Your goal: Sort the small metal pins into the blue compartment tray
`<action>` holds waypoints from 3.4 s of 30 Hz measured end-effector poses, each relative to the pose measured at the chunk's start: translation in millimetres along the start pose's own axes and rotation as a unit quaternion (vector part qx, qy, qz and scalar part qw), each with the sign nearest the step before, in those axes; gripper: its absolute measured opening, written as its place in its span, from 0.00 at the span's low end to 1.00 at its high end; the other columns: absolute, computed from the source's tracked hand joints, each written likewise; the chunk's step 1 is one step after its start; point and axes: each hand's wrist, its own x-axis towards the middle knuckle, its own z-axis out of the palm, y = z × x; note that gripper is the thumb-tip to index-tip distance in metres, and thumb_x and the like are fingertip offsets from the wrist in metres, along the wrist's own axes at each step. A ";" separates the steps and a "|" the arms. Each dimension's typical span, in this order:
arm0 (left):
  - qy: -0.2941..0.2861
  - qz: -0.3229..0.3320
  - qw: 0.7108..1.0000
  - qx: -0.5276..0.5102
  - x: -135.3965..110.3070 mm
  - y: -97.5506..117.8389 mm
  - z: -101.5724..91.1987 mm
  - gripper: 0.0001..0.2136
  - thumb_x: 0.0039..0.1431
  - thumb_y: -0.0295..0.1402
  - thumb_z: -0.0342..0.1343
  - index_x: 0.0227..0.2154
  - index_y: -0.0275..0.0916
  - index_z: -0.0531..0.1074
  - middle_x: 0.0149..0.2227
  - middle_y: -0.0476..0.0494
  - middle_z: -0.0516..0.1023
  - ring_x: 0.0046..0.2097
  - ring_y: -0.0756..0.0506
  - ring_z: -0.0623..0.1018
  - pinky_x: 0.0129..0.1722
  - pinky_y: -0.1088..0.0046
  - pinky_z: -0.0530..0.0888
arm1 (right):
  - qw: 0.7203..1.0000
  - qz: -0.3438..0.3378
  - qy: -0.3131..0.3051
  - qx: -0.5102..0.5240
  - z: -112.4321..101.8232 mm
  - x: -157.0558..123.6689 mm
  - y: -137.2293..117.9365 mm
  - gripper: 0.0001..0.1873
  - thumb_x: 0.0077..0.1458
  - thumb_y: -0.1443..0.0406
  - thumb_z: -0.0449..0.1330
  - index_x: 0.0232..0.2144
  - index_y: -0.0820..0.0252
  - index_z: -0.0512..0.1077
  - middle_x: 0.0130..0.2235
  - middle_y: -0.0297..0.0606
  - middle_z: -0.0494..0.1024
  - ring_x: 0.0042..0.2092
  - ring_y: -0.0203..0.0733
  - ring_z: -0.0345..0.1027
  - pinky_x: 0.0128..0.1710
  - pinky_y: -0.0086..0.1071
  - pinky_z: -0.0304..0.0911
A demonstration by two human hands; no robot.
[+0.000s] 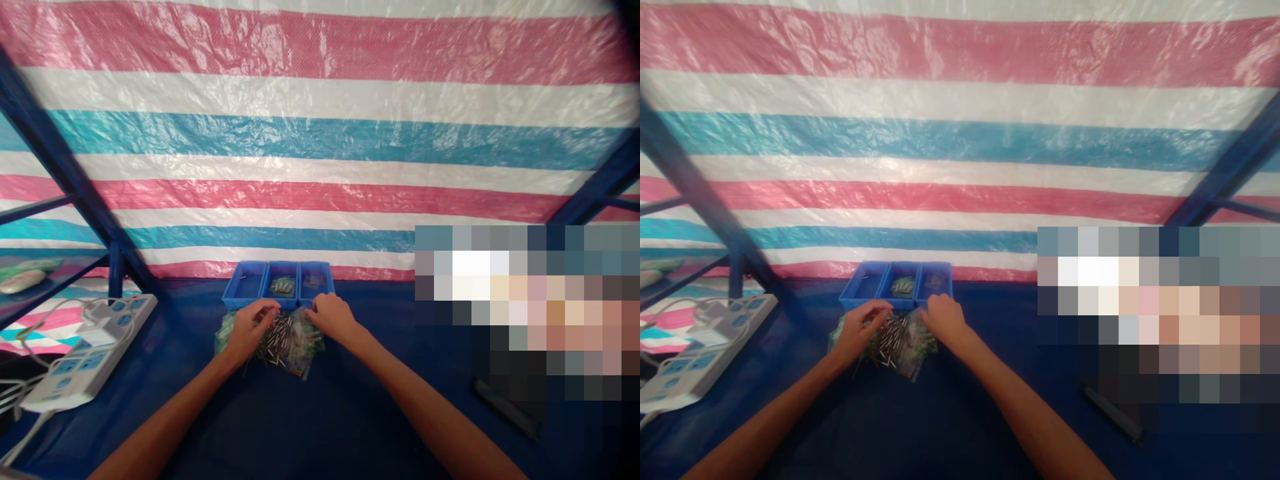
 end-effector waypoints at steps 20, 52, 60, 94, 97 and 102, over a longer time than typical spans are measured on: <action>0.028 0.030 0.999 0.031 0.7 -0.3 -0.4 0.10 0.61 0.37 0.51 0.40 0.39 0.73 0.41 0.42 0.76 0.38 0.46 0.77 0.35 0.73 0.73 | 0.980 -0.116 0.116 0.113 -16.1 -11.4 -12.0 0.04 0.56 0.65 0.58 0.32 0.57 0.72 0.34 0.37 0.74 0.36 0.40 0.68 0.36 0.29 0.58; 0.021 0.080 0.997 0.009 2.4 4.4 -7.7 0.08 0.56 0.37 0.57 0.31 0.37 0.75 0.34 0.43 0.76 0.35 0.47 0.75 0.38 0.72 0.70 | 0.915 -0.216 0.118 0.318 -4.2 -16.6 -25.4 0.05 0.58 0.67 0.56 0.33 0.58 0.72 0.32 0.33 0.76 0.34 0.37 0.69 0.36 0.27 0.61; 0.006 0.044 0.999 0.025 2.2 5.0 -5.8 0.12 0.60 0.40 0.51 0.36 0.37 0.71 0.34 0.44 0.75 0.37 0.46 0.74 0.39 0.71 0.70 | 0.923 -0.219 0.099 0.301 -2.9 -17.2 -27.0 0.05 0.58 0.65 0.56 0.35 0.59 0.72 0.33 0.34 0.76 0.34 0.37 0.69 0.36 0.27 0.61; 0.053 0.099 0.992 0.064 -1.8 2.3 -5.0 0.05 0.57 0.33 0.56 0.32 0.37 0.74 0.33 0.46 0.78 0.33 0.50 0.76 0.36 0.76 0.73 | 0.936 -0.240 0.106 0.235 5.3 -13.1 -25.0 0.08 0.59 0.65 0.56 0.30 0.61 0.72 0.30 0.35 0.74 0.32 0.37 0.65 0.34 0.28 0.55; 0.061 0.096 0.992 0.043 -2.2 3.9 -4.3 0.06 0.56 0.32 0.57 0.34 0.36 0.74 0.35 0.46 0.78 0.32 0.50 0.77 0.36 0.76 0.74 | 0.936 -0.243 0.108 0.231 6.4 -14.0 -26.1 0.09 0.61 0.65 0.54 0.30 0.61 0.72 0.30 0.35 0.73 0.33 0.37 0.65 0.34 0.28 0.55; 0.069 0.087 0.993 0.029 -1.6 6.9 -4.1 0.08 0.54 0.33 0.59 0.36 0.36 0.73 0.35 0.45 0.78 0.32 0.50 0.77 0.35 0.76 0.74 | 0.928 -0.243 0.124 0.255 8.8 -14.2 -26.8 0.10 0.61 0.65 0.53 0.30 0.61 0.71 0.31 0.35 0.73 0.34 0.37 0.66 0.36 0.28 0.55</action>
